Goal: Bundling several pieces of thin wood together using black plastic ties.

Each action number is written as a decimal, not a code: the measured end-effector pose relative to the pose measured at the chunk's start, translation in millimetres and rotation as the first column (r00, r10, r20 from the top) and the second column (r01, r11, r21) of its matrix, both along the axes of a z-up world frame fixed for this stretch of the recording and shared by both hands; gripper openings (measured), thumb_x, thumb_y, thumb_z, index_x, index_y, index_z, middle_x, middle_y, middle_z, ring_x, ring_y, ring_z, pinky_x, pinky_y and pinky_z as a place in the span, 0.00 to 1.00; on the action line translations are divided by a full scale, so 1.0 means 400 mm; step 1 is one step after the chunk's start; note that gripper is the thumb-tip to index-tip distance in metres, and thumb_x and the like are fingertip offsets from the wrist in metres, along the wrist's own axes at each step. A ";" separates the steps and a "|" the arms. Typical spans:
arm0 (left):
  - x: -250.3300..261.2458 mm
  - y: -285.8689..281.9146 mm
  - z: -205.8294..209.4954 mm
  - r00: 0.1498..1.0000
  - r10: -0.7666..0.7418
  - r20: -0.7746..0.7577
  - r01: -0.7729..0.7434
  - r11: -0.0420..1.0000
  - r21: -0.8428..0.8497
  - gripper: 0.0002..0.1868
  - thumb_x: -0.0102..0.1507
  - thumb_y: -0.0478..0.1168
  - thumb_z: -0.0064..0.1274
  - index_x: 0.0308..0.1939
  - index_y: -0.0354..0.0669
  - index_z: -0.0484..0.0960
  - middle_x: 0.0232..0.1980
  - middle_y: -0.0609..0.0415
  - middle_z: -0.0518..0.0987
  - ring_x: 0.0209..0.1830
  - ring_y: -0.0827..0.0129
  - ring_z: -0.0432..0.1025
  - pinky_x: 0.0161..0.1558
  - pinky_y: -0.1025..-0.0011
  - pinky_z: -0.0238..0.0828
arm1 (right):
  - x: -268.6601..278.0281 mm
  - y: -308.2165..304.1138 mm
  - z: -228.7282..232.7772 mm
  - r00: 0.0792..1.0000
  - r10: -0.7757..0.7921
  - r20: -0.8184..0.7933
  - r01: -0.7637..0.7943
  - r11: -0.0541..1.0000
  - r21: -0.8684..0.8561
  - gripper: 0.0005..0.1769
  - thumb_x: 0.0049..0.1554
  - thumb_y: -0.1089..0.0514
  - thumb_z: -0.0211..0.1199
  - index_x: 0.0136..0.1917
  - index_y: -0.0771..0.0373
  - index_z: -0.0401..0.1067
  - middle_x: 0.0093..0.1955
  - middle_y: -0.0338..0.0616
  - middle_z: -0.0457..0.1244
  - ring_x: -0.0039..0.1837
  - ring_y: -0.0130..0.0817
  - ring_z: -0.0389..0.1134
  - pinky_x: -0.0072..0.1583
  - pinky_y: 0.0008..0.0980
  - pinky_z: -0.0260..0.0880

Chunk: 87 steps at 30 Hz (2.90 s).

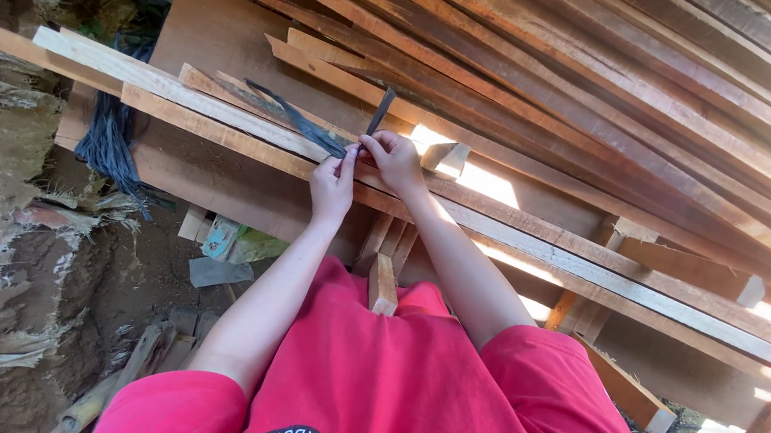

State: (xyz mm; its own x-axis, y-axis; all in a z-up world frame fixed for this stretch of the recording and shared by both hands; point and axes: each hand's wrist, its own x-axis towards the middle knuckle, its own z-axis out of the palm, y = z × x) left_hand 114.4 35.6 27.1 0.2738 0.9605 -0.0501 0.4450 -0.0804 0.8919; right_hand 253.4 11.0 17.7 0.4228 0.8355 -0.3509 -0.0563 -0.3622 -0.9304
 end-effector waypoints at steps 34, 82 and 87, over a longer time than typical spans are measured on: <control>0.012 0.030 -0.097 0.989 0.128 0.078 -0.091 0.929 -0.359 0.08 0.65 0.44 0.62 0.45 0.49 0.89 0.44 0.53 0.87 0.52 0.66 0.79 0.56 0.64 0.72 | 0.001 -0.025 -0.095 0.928 0.025 0.373 -0.091 0.983 0.159 0.13 0.51 0.66 0.61 0.45 0.53 0.81 0.39 0.38 0.68 0.46 0.42 0.74 0.50 0.33 0.76; -0.044 -0.010 0.038 0.993 -0.091 0.074 0.094 0.995 -0.026 0.16 0.72 0.38 0.49 0.35 0.45 0.91 0.36 0.49 0.87 0.50 0.55 0.80 0.53 0.59 0.74 | -0.016 0.074 -0.273 0.660 0.353 0.663 0.185 0.779 -0.599 0.12 0.55 0.37 0.59 0.36 0.37 0.77 0.29 0.23 0.67 0.38 0.30 0.76 0.39 0.32 0.77; 0.009 0.052 -0.035 0.974 -0.121 0.194 0.131 0.991 -0.038 0.27 0.77 0.42 0.36 0.24 0.40 0.75 0.29 0.47 0.82 0.42 0.53 0.80 0.52 0.58 0.73 | 0.013 0.087 -0.282 0.770 0.348 0.535 0.056 0.798 -0.600 0.13 0.58 0.41 0.59 0.37 0.43 0.78 0.32 0.36 0.69 0.44 0.38 0.77 0.44 0.38 0.79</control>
